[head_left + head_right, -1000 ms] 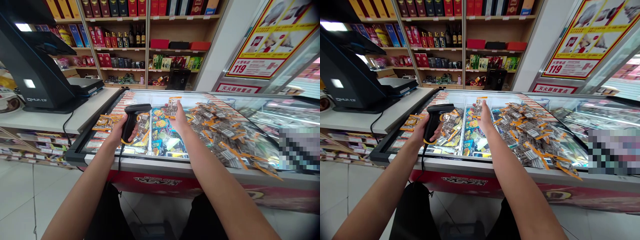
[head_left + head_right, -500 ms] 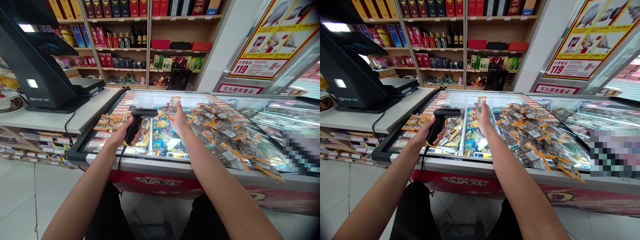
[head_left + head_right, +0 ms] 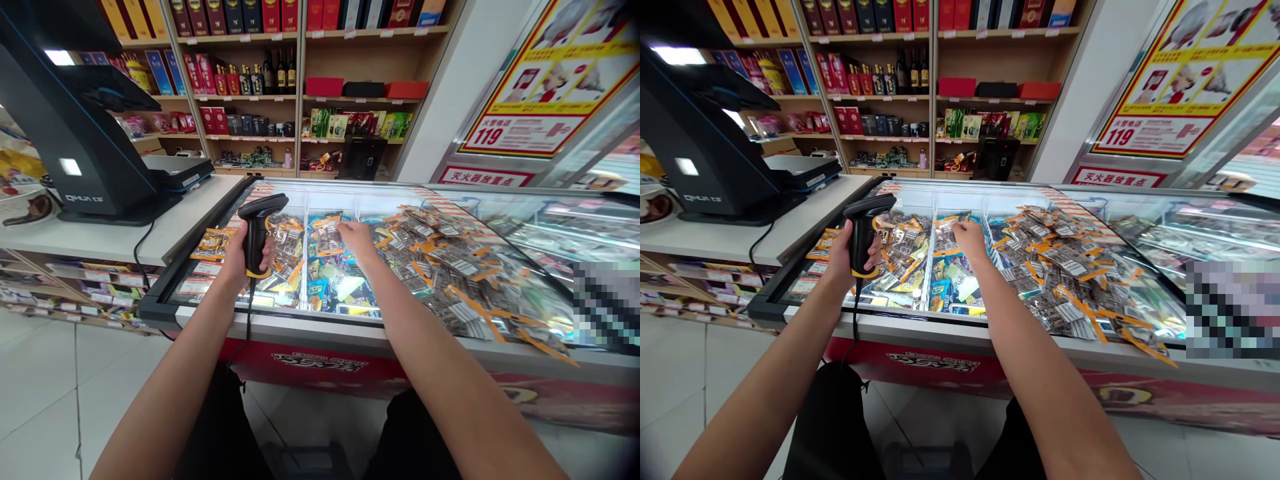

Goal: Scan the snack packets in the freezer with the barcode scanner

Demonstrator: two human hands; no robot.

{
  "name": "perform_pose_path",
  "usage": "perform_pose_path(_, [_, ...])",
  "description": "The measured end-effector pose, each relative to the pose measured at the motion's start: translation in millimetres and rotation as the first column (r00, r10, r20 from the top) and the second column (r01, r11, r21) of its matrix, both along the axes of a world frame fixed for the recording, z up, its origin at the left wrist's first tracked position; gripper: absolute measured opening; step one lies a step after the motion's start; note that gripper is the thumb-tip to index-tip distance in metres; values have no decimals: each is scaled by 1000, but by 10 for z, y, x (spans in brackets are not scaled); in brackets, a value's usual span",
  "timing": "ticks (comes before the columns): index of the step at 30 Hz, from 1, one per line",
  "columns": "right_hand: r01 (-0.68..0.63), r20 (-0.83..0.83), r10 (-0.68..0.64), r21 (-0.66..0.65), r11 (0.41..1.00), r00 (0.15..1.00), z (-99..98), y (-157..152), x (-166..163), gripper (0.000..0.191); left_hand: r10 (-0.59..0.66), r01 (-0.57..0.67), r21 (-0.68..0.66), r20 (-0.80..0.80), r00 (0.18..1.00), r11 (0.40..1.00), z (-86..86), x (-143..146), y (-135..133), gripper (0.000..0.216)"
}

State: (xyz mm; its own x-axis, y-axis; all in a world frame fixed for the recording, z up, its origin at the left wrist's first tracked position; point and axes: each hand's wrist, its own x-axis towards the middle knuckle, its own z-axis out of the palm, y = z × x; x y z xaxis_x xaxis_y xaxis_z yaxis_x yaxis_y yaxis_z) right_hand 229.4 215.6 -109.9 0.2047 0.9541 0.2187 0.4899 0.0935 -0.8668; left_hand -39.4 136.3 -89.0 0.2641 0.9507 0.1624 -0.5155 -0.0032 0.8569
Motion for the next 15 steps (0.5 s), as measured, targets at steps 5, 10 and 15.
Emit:
perform_pose_path(5, [-285, -86, 273, -175, 943, 958, 146, -162, -177, 27, 54, -50, -66, 52, 997, 997, 32, 17, -15, 54])
perform_pose_path(10, [-512, -65, 510, -191, 837, 858, 155, -223, -220, 38, 36, -36, 12, 13, 999, 999, 25, 17, -3, 52])
perform_pose_path(15, [-634, -61, 635, -183, 751, 770, 96, -169, -184, 47, 44, -44, 36, -7, 999, 998, -3, -2, 12, 51])
